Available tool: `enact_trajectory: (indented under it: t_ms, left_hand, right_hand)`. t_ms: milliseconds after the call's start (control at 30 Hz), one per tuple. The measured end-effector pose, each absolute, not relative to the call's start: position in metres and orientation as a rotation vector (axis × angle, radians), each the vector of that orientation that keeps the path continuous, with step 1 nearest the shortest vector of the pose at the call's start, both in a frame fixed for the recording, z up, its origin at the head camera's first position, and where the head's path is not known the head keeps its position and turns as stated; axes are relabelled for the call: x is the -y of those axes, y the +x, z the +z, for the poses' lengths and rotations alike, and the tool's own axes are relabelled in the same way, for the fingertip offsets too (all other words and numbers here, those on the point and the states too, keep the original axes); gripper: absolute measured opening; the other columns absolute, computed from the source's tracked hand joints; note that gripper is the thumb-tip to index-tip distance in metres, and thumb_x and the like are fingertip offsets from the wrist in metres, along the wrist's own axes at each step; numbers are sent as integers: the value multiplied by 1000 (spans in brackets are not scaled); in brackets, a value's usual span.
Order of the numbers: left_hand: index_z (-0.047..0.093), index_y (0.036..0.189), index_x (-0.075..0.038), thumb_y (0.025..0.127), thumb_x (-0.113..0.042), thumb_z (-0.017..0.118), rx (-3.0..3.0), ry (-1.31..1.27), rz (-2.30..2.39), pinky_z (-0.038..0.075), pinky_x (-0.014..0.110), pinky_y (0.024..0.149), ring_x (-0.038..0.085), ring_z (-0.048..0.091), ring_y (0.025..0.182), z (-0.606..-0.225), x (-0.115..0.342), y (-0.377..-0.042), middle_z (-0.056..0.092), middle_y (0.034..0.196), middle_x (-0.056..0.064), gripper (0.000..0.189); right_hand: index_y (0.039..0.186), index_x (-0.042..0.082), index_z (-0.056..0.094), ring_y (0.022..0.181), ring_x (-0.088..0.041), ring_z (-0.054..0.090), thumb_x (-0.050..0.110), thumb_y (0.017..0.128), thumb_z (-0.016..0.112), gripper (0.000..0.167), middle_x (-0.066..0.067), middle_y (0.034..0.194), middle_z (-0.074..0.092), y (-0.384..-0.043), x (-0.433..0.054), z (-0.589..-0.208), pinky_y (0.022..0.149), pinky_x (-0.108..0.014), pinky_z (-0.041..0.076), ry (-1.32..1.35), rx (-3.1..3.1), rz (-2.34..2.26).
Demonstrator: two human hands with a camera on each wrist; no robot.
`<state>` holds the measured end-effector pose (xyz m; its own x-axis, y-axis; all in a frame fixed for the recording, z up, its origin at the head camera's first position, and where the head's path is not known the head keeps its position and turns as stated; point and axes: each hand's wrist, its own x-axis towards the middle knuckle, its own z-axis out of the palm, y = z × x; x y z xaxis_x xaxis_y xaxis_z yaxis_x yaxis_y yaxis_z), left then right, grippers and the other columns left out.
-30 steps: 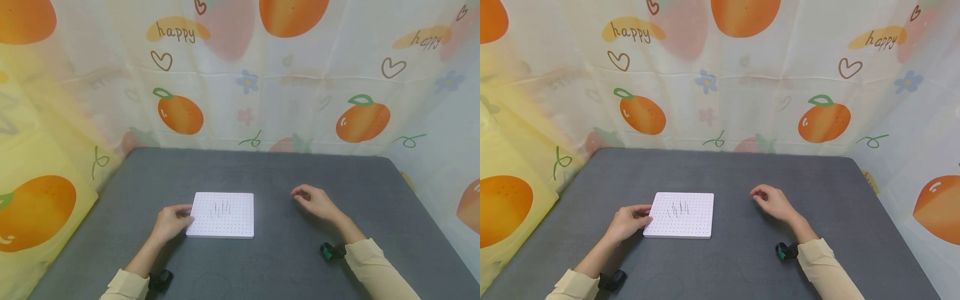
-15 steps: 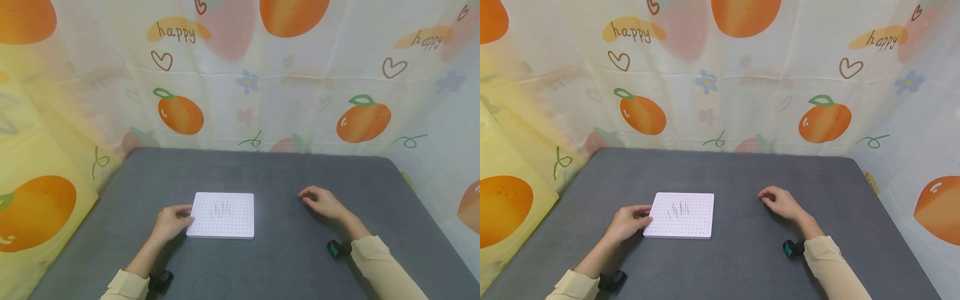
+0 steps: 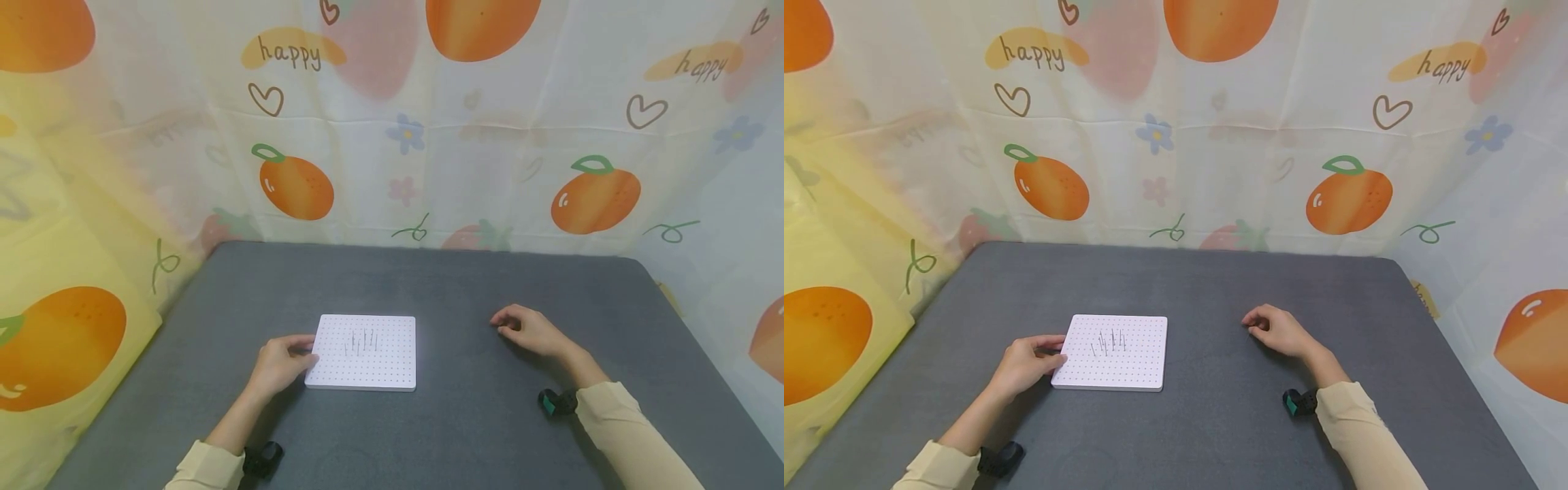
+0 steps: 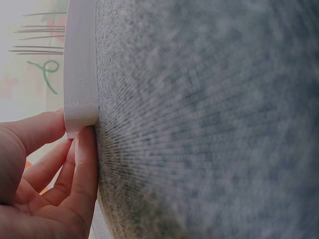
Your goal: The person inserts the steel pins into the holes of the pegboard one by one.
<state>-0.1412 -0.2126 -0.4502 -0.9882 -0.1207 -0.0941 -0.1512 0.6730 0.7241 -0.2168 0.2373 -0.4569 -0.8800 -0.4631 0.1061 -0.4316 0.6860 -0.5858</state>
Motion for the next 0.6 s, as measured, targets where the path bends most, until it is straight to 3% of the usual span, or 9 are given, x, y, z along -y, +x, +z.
enact_trajectory:
  t_ms: [600]
  left_hand:
    - [62, 115, -1, 78, -9, 69, -2836, -223, 1235, 45, 24, 54, 15, 60, 72, -449, 213, -141, 66, 105, 15, 39]
  right_hand:
    - [90, 12, 63, 79, -12, 52, 8, 81, 67, 11, 2, 86, 56, -220, -245, -462, 70, -29, 44, -833, -2869, -862]
